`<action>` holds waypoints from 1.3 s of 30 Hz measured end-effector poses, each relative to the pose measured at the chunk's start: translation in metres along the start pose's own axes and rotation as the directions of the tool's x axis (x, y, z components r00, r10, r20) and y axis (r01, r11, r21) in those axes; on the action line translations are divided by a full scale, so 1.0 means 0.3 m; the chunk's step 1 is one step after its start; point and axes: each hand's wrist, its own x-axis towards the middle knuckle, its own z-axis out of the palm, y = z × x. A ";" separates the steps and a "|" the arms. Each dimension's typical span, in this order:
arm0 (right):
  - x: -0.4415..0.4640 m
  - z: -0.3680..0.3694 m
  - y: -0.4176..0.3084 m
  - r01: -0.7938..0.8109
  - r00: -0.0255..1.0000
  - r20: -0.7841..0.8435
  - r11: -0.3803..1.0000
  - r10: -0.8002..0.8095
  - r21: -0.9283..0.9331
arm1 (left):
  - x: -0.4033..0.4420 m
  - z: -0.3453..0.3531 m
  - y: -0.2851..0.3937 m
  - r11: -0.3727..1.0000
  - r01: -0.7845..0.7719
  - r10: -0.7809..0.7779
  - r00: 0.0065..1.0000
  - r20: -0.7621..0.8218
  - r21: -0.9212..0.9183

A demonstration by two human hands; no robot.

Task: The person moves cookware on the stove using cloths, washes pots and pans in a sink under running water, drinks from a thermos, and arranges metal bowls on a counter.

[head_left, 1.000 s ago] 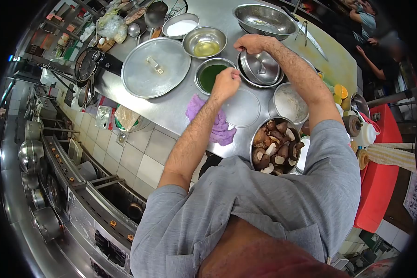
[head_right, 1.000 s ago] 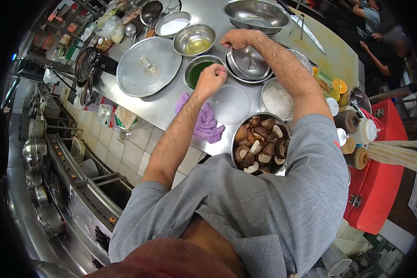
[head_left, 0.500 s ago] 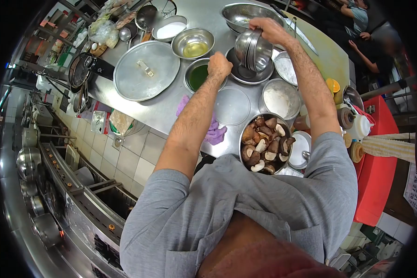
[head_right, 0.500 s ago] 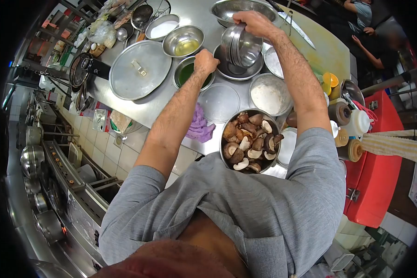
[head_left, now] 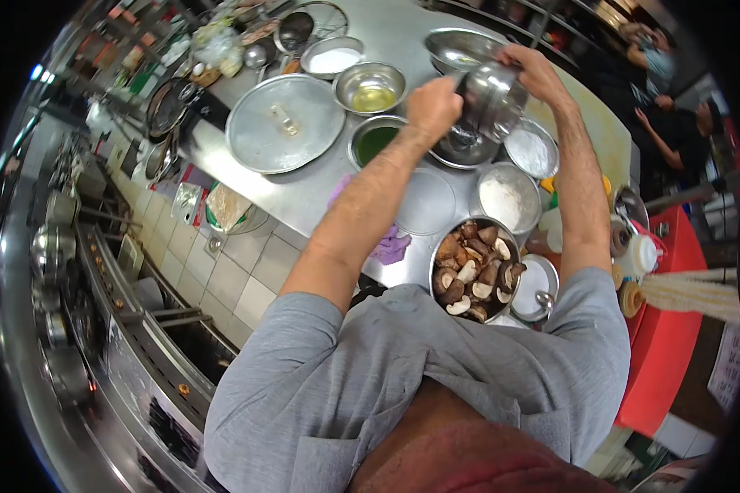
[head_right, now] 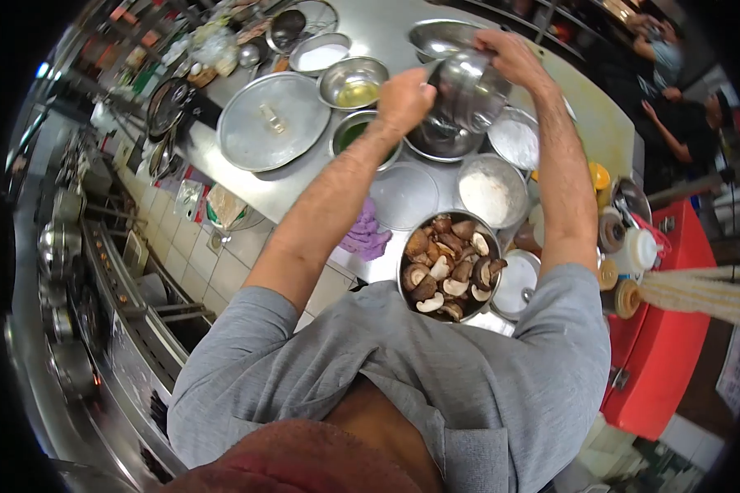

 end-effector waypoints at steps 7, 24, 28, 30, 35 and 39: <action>-0.013 0.000 -0.031 -0.022 0.999 -0.042 0.998 0.025 0.062 | -0.034 0.014 -0.057 0.996 0.058 -0.082 0.915 -0.395 -0.072; 0.179 0.513 0.334 0.136 0.807 0.584 0.990 -0.085 -0.044 | -0.678 -0.712 -0.093 0.421 0.163 -0.845 0.428 -0.320 -0.892; 0.275 0.618 0.478 0.080 0.706 0.705 0.997 -0.069 0.017 | -1.098 -0.852 -0.028 0.449 0.188 -0.882 0.252 -0.399 -0.873; 0.323 0.452 0.149 -0.006 0.775 0.628 0.993 0.078 -0.116 | -1.327 -0.899 0.020 0.509 0.241 -0.859 0.076 -0.506 -0.826; 0.519 0.234 -0.351 0.138 0.828 0.494 0.949 -0.267 0.282 | -1.773 -1.053 0.313 0.635 0.356 -0.570 -0.383 -0.727 -0.686; 0.630 0.247 -0.699 0.242 0.774 0.440 0.855 -0.455 0.458 | -2.012 -1.188 0.629 0.875 0.258 -0.134 -0.682 -0.719 -0.409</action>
